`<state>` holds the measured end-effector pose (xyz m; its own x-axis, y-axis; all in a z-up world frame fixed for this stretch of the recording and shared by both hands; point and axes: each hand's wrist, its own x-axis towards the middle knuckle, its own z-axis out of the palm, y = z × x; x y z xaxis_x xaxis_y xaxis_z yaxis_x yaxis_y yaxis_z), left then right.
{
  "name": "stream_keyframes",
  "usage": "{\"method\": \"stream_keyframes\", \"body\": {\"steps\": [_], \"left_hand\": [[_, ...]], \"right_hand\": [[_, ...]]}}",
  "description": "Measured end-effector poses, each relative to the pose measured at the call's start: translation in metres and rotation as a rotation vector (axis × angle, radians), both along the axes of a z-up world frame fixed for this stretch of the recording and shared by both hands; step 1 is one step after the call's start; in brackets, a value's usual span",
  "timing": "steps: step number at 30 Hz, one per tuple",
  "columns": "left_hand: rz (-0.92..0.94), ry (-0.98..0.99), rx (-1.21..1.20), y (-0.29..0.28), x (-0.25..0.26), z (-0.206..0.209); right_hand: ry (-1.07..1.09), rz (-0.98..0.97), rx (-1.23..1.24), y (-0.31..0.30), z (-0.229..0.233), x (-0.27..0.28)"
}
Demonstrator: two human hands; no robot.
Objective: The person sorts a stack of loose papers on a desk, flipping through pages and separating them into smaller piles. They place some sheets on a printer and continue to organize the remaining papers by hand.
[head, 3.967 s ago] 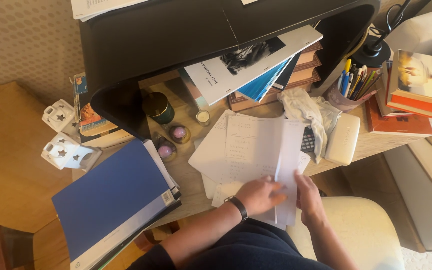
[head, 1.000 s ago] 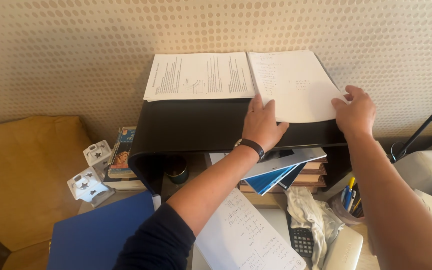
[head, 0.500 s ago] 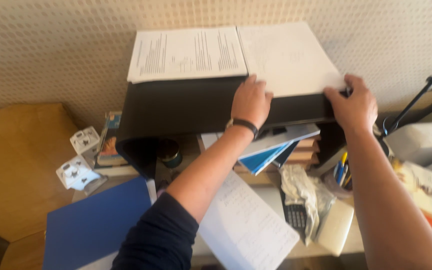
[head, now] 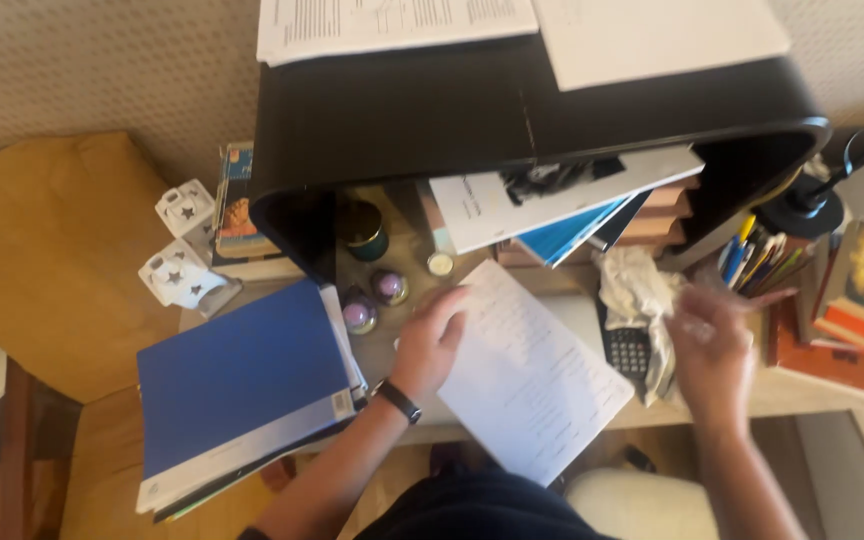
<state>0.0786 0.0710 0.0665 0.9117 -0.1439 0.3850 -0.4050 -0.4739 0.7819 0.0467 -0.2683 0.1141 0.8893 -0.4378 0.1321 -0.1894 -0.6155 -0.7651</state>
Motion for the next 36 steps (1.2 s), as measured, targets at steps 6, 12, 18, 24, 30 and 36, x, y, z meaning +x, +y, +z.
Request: {"method": "stream_keyframes", "body": {"steps": [6, 12, 18, 24, 30, 36], "left_hand": [[0.099, 0.696, 0.395, 0.039, -0.03, -0.082], [0.208, 0.672, 0.425, 0.042, -0.003, -0.1], [0.144, 0.816, 0.501, 0.042, -0.006, -0.077], [0.147, 0.797, 0.465, 0.038, -0.015, -0.062], [0.097, 1.009, 0.262, 0.031, -0.048, -0.012], [-0.169, 1.273, -0.014, 0.042, -0.095, -0.056]], "right_hand": [[0.657, -0.253, 0.434, 0.068, -0.051, -0.109], [0.718, -0.32, 0.807, 0.103, -0.049, -0.117], [0.663, -0.353, 0.854, 0.102, -0.05, -0.118], [0.787, -0.345, 0.843, 0.096, -0.07, -0.117], [0.596, -0.237, 0.376, 0.054, -0.089, -0.104], [0.621, 0.002, -0.224, 0.006, -0.105, -0.028]]}}
